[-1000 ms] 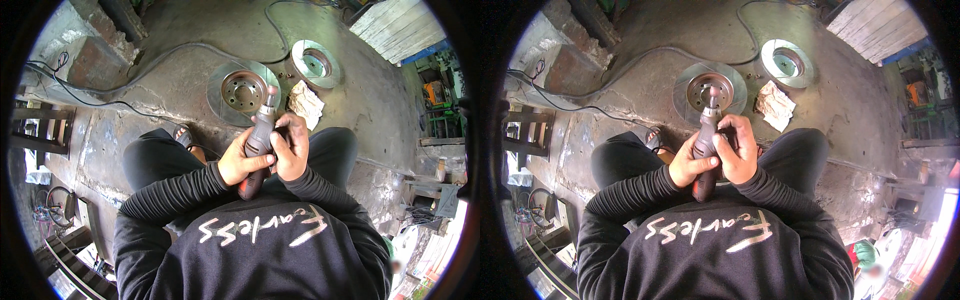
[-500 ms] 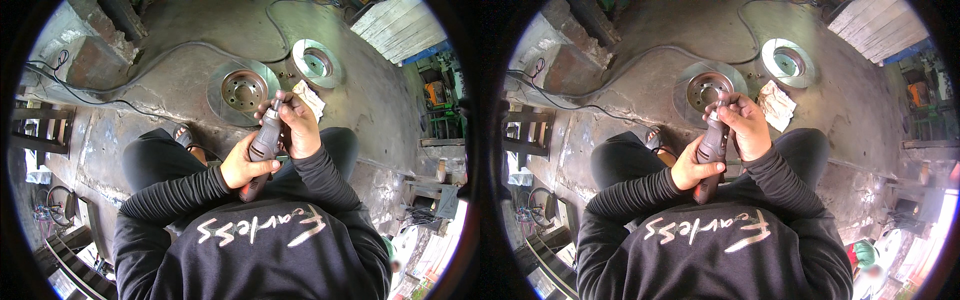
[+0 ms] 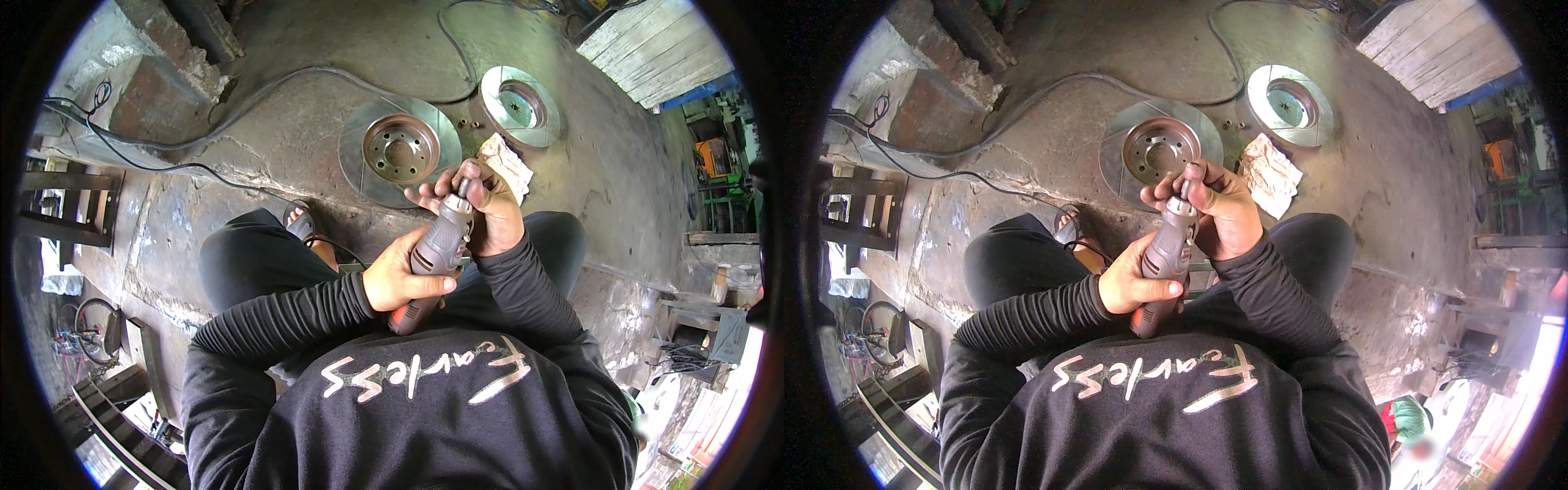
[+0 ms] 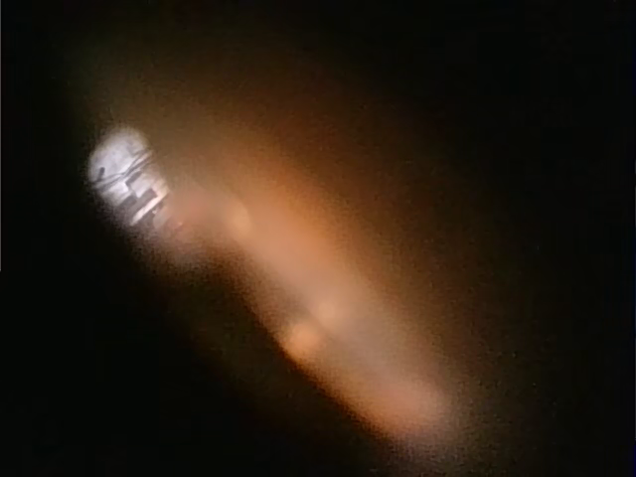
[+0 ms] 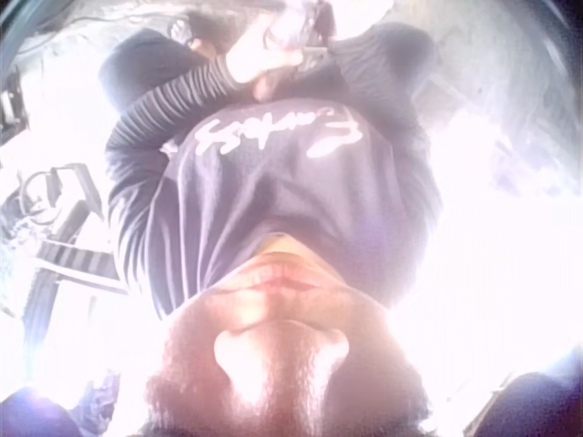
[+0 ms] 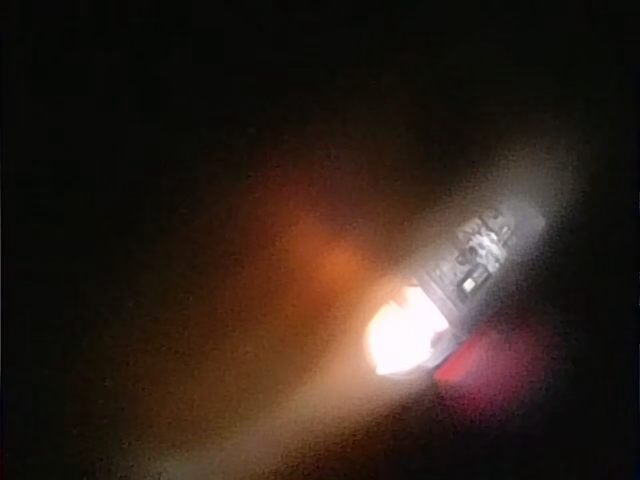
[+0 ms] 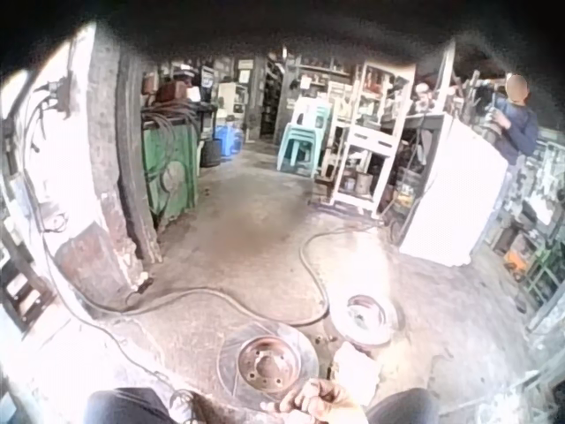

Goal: The person uses a rotary tool to grind the surface of a brake disc, then removes the grinding bit with a screwdriver and replaces it with a different bit before continuing to work on the disc.

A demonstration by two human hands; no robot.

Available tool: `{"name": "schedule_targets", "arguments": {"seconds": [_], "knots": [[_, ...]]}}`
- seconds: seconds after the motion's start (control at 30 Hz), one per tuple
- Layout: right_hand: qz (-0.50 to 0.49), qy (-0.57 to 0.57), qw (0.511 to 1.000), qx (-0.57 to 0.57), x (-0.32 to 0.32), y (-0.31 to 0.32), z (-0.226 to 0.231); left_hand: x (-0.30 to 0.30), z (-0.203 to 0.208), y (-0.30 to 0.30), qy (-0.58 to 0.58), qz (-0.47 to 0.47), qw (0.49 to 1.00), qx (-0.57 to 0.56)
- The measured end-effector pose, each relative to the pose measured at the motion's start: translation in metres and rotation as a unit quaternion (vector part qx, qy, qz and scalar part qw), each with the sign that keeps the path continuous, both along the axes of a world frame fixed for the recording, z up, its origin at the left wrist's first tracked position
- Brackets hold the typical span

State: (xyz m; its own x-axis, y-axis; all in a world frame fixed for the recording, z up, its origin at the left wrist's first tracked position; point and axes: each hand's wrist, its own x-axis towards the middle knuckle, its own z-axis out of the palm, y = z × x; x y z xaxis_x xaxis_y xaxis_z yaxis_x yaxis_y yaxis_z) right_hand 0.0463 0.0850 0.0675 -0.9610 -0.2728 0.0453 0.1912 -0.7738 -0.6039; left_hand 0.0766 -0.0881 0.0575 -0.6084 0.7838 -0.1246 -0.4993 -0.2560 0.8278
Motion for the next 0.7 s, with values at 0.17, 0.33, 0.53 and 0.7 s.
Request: {"name": "schedule_targets", "arguments": {"seconds": [0.17, 0.33, 0.53, 0.7], "knots": [[0.059, 0.009, 0.998, -0.022, 0.002, -0.002, 0.0, 0.001, -0.002, 0.0, -0.027, -0.026, 0.998, 0.06], [0.035, 0.001, 0.999, 0.02, 0.009, -0.005, 0.009, 0.001, 0.001, 0.0, -0.027, -0.031, 0.998, 0.052], [0.025, 0.001, 1.0, 0.004, 0.008, -0.001, 0.003, 0.001, -0.002, 0.002, -0.005, -0.013, 0.999, 0.042], [0.068, 0.016, 0.997, -0.045, 0.006, -0.006, 0.01, 0.001, -0.004, -0.001, -0.033, -0.043, 0.997, 0.051]]}}
